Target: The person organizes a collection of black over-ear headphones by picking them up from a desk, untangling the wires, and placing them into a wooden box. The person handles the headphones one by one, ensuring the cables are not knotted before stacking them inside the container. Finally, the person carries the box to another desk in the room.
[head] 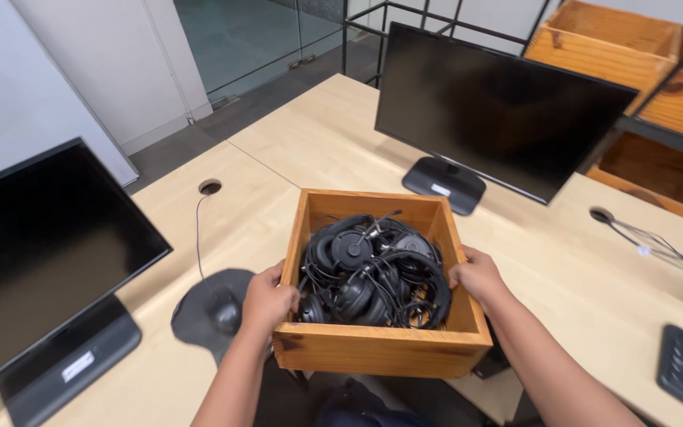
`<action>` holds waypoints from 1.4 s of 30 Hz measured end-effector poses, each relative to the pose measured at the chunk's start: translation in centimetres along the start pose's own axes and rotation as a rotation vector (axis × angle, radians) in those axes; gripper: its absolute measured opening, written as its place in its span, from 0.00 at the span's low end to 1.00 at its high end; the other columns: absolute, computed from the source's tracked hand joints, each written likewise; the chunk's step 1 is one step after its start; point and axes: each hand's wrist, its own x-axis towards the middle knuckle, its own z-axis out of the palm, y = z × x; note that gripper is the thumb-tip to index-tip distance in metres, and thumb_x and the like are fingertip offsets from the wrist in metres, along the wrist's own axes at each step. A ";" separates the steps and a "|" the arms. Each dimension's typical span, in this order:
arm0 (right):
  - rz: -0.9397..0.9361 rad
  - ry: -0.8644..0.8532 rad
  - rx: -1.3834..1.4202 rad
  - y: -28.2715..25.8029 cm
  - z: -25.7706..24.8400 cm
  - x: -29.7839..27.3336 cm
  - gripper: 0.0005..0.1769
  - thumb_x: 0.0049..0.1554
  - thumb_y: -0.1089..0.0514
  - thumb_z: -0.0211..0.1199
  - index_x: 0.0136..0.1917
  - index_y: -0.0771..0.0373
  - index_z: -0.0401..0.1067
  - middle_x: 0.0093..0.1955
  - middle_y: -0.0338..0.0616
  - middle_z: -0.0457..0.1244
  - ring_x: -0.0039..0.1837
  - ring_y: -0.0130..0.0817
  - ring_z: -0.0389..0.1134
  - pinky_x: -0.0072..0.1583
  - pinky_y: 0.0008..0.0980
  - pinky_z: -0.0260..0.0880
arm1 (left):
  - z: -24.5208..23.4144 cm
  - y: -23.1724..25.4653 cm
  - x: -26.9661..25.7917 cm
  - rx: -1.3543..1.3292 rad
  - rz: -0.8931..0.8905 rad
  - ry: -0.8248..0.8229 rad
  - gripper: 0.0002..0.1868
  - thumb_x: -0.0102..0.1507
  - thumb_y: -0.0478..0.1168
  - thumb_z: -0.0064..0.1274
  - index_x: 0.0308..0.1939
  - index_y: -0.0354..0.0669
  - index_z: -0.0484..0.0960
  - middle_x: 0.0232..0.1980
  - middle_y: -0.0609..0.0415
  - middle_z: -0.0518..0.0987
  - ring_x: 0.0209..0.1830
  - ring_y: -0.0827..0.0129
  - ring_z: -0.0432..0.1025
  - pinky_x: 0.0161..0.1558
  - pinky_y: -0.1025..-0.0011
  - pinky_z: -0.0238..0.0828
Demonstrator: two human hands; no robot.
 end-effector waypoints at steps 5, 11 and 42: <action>0.019 -0.094 -0.061 -4.9 4.4 6.0 0.35 0.37 0.75 0.57 0.60 0.68 0.77 0.40 0.48 0.67 0.39 0.37 0.68 0.44 0.34 0.70 | -0.6 -0.9 5.7 -0.036 -0.055 0.087 0.41 0.45 0.27 0.49 0.65 0.50 0.82 0.28 0.47 0.81 0.19 0.69 0.72 0.27 0.71 0.69; -0.041 -0.242 -0.072 -5.9 9.6 14.6 0.36 0.37 0.76 0.58 0.61 0.66 0.77 0.39 0.49 0.66 0.38 0.38 0.66 0.43 0.33 0.67 | -1.0 -0.3 8.8 -0.016 -0.171 0.238 0.43 0.44 0.26 0.49 0.65 0.54 0.79 0.33 0.56 0.85 0.20 0.70 0.73 0.31 0.71 0.70; -0.747 -0.404 -0.999 -11.7 15.1 18.5 0.47 0.53 0.42 0.64 0.81 0.41 0.48 0.86 0.46 0.32 0.84 0.55 0.35 0.74 0.60 0.44 | 5.2 -4.8 16.4 -0.169 -0.137 0.645 0.42 0.51 0.25 0.44 0.71 0.47 0.73 0.55 0.43 0.86 0.47 0.63 0.81 0.46 0.72 0.73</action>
